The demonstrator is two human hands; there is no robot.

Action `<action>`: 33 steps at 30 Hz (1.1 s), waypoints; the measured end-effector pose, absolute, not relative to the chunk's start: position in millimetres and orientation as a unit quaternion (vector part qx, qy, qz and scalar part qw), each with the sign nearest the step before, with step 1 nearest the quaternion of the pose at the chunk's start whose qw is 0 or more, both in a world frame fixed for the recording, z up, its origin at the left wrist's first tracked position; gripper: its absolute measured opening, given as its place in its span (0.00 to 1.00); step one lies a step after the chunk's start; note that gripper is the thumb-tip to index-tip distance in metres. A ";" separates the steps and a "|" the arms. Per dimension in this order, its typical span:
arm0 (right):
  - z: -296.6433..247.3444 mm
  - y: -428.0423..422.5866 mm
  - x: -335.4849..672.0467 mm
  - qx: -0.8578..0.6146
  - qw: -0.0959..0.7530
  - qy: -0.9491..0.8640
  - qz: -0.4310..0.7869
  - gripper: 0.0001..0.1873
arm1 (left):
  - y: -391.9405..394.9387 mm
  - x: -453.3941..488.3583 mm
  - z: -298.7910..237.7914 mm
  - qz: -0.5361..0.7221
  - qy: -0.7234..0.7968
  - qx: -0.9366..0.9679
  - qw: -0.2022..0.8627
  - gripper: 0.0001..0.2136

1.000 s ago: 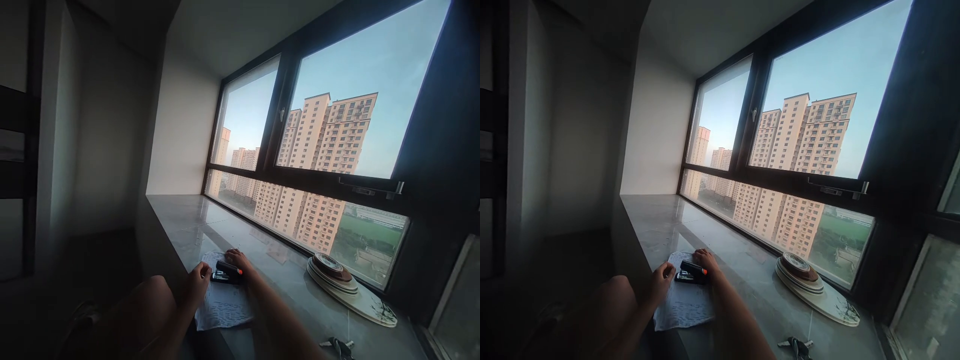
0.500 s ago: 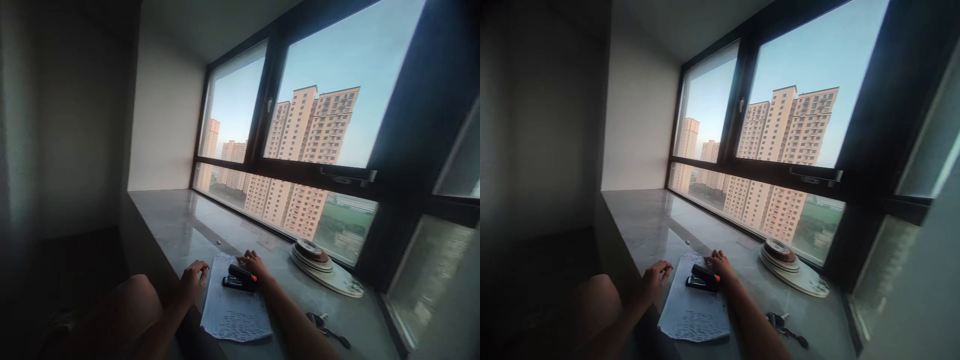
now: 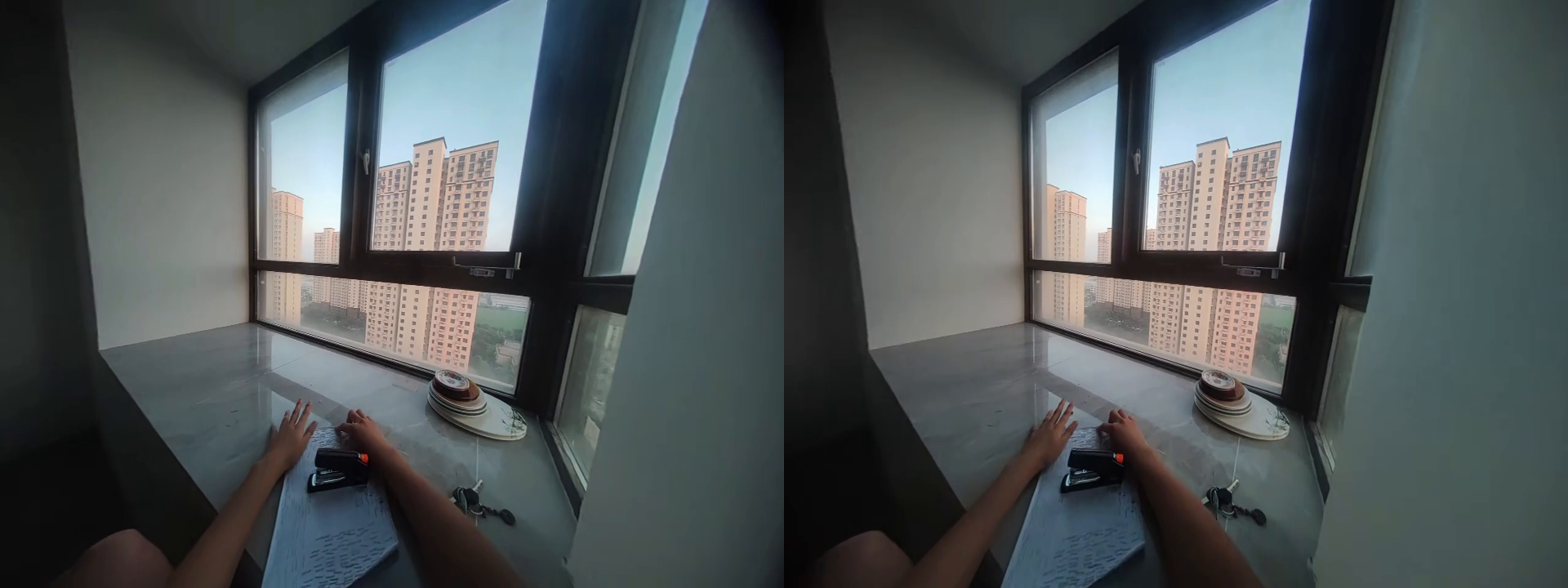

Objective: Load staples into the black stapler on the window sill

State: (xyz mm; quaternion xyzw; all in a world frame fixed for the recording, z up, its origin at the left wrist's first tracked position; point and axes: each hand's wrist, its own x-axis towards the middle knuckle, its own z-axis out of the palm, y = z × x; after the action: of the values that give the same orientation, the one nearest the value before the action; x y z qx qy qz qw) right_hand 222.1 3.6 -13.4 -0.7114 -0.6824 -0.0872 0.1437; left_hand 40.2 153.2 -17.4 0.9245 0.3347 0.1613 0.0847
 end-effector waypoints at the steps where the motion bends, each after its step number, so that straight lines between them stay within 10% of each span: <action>1: -14.0 5.0 220.4 -0.706 0.143 -0.687 -0.092 0.17 | 155.2 41.0 -20.5 0.144 0.334 0.928 0.084 0.28; 19: -11.7 9.7 210.7 -0.694 0.199 -0.688 -0.067 0.15 | 172.9 47.1 -10.4 0.148 0.304 0.941 0.032 0.23; 33: 29.7 -30.4 200.4 -0.477 0.428 -0.721 0.263 0.26 | 196.8 15.6 -22.7 0.187 0.420 0.887 0.033 0.26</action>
State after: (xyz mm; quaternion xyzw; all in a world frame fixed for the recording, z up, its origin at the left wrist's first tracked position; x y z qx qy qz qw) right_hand 200.4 -30.4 29.7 -0.4770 -0.7211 0.2633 0.4279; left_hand 15.6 196.8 -22.7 0.8872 0.4204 0.1873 0.0325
